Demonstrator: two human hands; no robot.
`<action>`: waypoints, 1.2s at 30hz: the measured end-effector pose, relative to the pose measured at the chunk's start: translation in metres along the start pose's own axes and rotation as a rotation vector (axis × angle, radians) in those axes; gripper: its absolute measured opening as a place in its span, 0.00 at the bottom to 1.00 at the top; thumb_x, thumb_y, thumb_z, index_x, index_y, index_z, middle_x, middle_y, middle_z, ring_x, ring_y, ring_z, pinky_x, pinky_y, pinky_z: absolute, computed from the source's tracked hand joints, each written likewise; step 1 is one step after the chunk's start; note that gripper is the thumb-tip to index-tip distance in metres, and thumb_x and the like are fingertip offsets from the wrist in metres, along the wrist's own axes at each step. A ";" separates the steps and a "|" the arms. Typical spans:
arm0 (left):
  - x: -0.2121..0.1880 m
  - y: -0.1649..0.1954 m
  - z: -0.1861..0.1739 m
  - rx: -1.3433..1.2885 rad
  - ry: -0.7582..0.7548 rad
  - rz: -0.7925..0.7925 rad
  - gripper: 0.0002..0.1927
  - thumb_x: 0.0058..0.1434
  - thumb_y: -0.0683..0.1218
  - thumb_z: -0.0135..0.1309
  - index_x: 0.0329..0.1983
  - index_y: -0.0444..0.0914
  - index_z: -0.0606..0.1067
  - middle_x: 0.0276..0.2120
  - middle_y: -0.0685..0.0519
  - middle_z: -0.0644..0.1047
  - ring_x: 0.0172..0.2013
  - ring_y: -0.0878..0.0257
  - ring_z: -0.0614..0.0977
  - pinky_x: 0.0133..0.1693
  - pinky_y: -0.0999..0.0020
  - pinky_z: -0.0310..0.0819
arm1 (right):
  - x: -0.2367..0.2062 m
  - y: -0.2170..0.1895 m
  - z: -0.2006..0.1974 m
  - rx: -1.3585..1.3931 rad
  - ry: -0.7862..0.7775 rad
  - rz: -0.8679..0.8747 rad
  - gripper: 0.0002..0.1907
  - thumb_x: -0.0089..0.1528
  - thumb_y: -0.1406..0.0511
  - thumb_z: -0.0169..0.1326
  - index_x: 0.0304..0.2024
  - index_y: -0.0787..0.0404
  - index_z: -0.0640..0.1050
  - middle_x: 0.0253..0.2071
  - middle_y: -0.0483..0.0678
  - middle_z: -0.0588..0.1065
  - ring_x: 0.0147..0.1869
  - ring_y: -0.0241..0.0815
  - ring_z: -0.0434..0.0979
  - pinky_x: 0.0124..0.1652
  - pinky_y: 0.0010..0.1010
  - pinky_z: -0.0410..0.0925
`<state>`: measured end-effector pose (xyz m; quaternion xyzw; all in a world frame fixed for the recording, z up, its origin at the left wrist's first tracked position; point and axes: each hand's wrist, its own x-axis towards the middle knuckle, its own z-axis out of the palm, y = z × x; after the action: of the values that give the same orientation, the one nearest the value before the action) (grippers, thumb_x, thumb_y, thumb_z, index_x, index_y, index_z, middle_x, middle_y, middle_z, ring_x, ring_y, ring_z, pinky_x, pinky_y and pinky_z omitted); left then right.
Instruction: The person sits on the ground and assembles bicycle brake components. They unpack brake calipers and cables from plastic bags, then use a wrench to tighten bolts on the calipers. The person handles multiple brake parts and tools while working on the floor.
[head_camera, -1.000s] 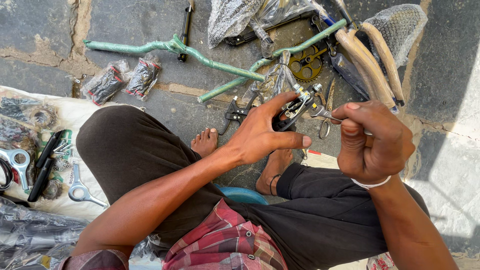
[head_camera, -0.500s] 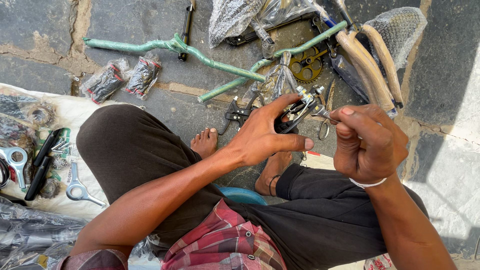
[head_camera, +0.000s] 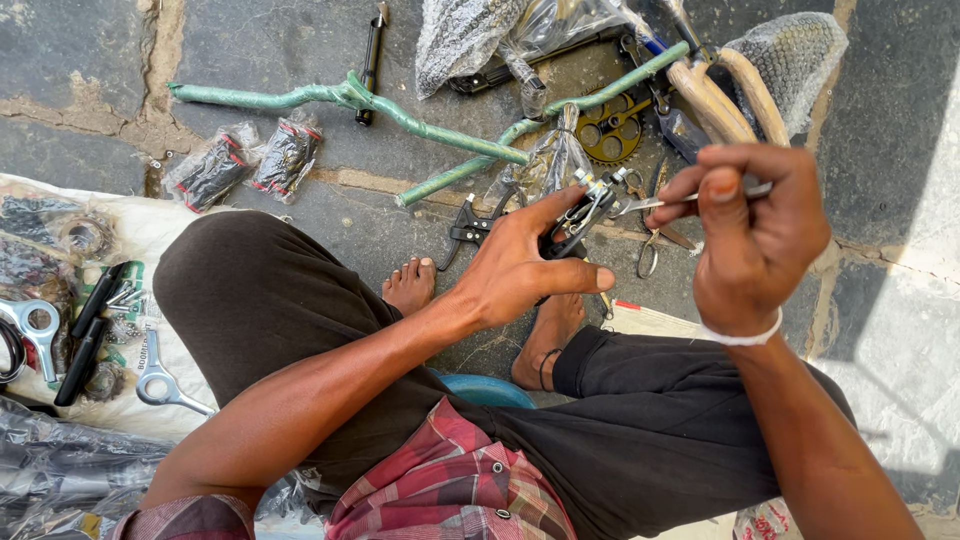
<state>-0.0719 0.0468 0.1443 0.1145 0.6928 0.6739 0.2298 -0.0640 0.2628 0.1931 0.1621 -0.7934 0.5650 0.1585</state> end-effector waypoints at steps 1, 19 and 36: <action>-0.001 0.000 0.000 -0.014 -0.011 -0.026 0.56 0.44 0.62 0.65 0.71 0.27 0.64 0.54 0.35 0.79 0.51 0.51 0.82 0.52 0.62 0.74 | 0.004 0.001 -0.001 0.024 -0.006 0.019 0.11 0.82 0.63 0.48 0.54 0.67 0.70 0.36 0.54 0.76 0.36 0.40 0.82 0.37 0.30 0.76; 0.007 0.005 -0.013 -0.982 -0.276 0.094 0.42 0.67 0.62 0.49 0.80 0.48 0.51 0.64 0.34 0.70 0.63 0.44 0.75 0.64 0.49 0.67 | 0.003 -0.003 -0.085 0.496 0.460 0.548 0.10 0.74 0.63 0.58 0.44 0.66 0.79 0.31 0.48 0.76 0.30 0.36 0.76 0.30 0.29 0.70; -0.120 -0.026 0.064 0.340 -0.021 0.539 0.41 0.64 0.50 0.59 0.76 0.36 0.55 0.74 0.39 0.58 0.76 0.45 0.54 0.72 0.54 0.49 | -0.111 0.029 0.018 1.359 0.456 0.659 0.10 0.71 0.65 0.53 0.47 0.67 0.75 0.34 0.50 0.76 0.30 0.39 0.76 0.26 0.27 0.68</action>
<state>0.0667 0.0450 0.1397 0.3375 0.7378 0.5839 0.0275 0.0216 0.2637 0.1145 -0.1400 -0.2294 0.9632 0.0080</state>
